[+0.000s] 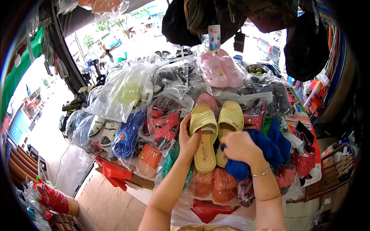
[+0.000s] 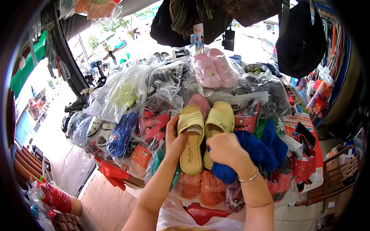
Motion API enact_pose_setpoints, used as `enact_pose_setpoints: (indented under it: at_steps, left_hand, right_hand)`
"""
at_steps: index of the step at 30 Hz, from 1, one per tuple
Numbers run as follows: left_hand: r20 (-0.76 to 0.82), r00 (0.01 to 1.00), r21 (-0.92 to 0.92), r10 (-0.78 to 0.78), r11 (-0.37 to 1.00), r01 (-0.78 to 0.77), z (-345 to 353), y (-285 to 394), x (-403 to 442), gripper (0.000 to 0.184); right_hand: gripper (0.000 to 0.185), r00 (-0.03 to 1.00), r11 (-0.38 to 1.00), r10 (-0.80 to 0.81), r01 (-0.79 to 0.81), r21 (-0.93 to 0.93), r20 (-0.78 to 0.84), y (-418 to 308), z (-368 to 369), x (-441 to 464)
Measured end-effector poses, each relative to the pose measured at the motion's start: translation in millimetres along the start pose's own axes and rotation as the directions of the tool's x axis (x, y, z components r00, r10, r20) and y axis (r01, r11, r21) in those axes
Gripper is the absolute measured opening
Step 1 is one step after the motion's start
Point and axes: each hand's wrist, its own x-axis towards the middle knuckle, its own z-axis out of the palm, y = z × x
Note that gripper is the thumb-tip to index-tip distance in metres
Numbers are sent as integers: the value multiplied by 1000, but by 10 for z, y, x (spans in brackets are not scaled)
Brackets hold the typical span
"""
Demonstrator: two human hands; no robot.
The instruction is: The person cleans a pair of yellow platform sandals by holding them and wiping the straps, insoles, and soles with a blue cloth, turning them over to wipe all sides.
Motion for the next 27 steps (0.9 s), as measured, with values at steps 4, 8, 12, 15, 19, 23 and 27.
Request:
enact_pose_setpoints:
  at_steps: [4,8,12,15,19,23,27]
  left_hand:
    - [-21,1000,17,-15,1000,16,20,64,-11,70]
    - [-15,999,28,-33,999,34,19,74,-6,70]
    - [-11,1000,14,-16,1000,16,8,18,-1,69]
    - [-18,1000,75,12,997,-11,10,26,9,69]
    - [1,1000,55,19,998,-19,8,5,0,69]
    - [-17,1000,18,3,1000,-3,19,24,-12,68]
    - [-17,1000,0,3,1000,-3,15,8,-2,67]
  right_hand:
    - [22,970,990,-84,55,129,230,-51,-254,-58]
    - [21,891,930,51,122,346,-451,183,-365,-70]
    - [18,830,967,191,-67,247,-524,477,-60,139]
    - [20,904,937,218,-88,339,-367,377,-135,52]
    - [20,905,883,44,163,441,-422,409,-203,27]
    - [20,852,920,220,-20,391,-474,462,-91,80]
    - [20,935,844,27,168,509,-353,425,-210,31]
